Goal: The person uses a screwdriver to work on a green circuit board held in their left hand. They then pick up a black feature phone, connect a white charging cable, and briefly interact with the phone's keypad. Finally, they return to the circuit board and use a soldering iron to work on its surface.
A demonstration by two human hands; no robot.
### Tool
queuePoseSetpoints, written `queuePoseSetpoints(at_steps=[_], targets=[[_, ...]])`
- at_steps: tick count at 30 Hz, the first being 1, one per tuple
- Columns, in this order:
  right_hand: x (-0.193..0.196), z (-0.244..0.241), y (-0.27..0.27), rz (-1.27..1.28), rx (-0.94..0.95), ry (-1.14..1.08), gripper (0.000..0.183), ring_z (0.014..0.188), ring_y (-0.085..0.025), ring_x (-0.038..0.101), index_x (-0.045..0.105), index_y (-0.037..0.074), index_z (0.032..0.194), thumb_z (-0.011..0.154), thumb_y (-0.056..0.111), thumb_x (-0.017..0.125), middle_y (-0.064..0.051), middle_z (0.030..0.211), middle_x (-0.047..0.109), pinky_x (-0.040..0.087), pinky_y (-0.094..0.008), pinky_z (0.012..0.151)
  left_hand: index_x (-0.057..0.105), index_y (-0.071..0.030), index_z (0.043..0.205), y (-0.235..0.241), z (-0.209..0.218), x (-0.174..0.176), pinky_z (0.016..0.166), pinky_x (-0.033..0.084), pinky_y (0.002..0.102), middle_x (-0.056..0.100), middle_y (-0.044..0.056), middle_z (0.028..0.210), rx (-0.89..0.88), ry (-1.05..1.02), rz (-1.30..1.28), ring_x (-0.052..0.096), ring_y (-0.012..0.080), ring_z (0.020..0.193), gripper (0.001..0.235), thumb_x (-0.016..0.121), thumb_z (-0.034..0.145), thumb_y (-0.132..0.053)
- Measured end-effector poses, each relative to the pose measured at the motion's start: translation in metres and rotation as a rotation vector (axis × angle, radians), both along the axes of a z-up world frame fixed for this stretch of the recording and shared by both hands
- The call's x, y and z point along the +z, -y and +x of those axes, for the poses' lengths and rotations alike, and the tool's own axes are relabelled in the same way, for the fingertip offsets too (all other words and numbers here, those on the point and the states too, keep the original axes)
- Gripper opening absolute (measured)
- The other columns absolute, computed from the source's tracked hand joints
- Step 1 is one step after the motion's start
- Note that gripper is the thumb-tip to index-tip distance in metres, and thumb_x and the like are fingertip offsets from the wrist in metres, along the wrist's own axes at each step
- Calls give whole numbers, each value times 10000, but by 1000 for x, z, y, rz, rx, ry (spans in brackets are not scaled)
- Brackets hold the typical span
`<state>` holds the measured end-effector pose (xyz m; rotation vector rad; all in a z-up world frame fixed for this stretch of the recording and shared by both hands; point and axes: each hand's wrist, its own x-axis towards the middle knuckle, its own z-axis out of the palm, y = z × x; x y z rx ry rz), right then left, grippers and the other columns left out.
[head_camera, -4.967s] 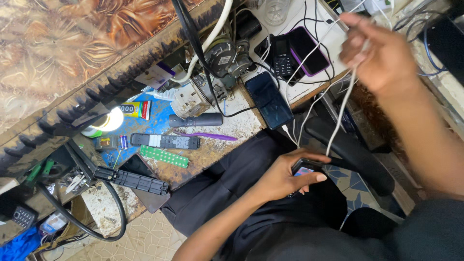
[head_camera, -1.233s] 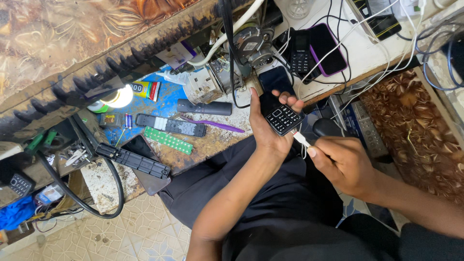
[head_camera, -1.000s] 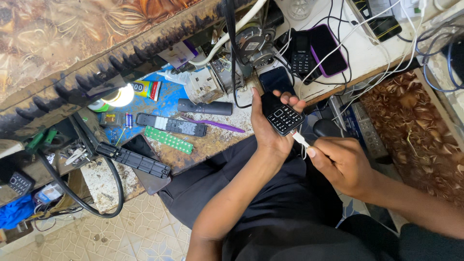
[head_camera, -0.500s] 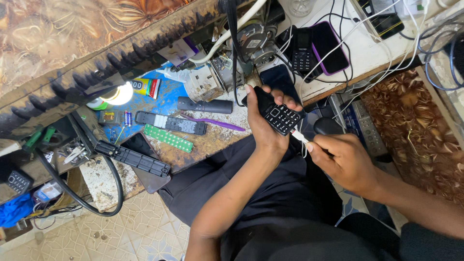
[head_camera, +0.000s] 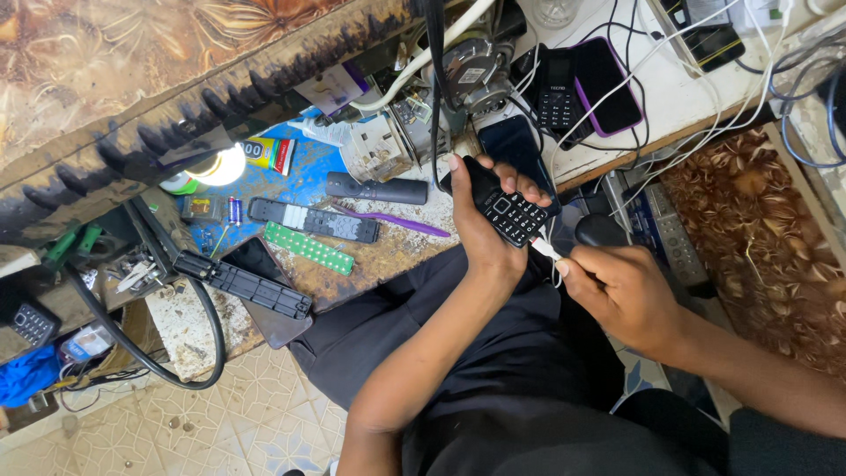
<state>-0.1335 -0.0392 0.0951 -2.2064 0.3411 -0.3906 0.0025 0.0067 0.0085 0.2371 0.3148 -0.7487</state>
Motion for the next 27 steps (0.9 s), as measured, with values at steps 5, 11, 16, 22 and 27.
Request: queuePoseSetpoints(at_steps=[5, 11, 16, 22, 27], targets=[[-4, 2, -2, -62, -4, 29, 458, 317, -239, 404, 441, 98, 563, 1007, 136, 549, -105, 402, 381, 330, -293, 356, 568, -144, 1021, -2, 1, 4, 532, 613, 492, 514, 76, 661, 25, 13, 17, 660, 322, 565, 427, 574, 1075, -567], [-13, -2, 1, -78, -4, 6, 434, 332, -243, 452, 480, 94, 584, 1008, 151, 556, -101, 413, 404, 356, -300, 365, 565, -144, 1030, -2, 0, 4, 527, 609, 481, 514, 74, 656, 37, 24, 10, 659, 323, 560, 423, 565, 1080, -564], [-23, -5, 2, -66, -16, -17, 416, 363, -269, 461, 516, 113, 605, 1009, 193, 571, -100, 435, 431, 371, -325, 385, 556, -148, 1049, -3, 1, 4, 514, 614, 466, 508, 68, 657, 49, 72, 1, 660, 320, 555, 396, 533, 1102, -540], [1, 9, 5, 139, 17, -84, 266, 510, -211, 571, 694, 83, 855, 1036, 200, 539, -127, 571, 628, 491, -367, 510, 516, -149, 1111, -5, 2, 0, 561, 641, 483, 533, 104, 713, 52, 145, 20, 696, 357, 635, 397, 495, 1116, -545], [-17, 9, 15, 262, -61, -145, 544, 774, -251, 667, 559, -58, 1347, 892, 159, 761, -204, 822, 676, 559, -439, 741, 458, -109, 1164, -3, -23, 3, 742, 617, 545, 606, 169, 863, -11, 332, 81, 712, 470, 895, 303, 462, 1148, -412]])
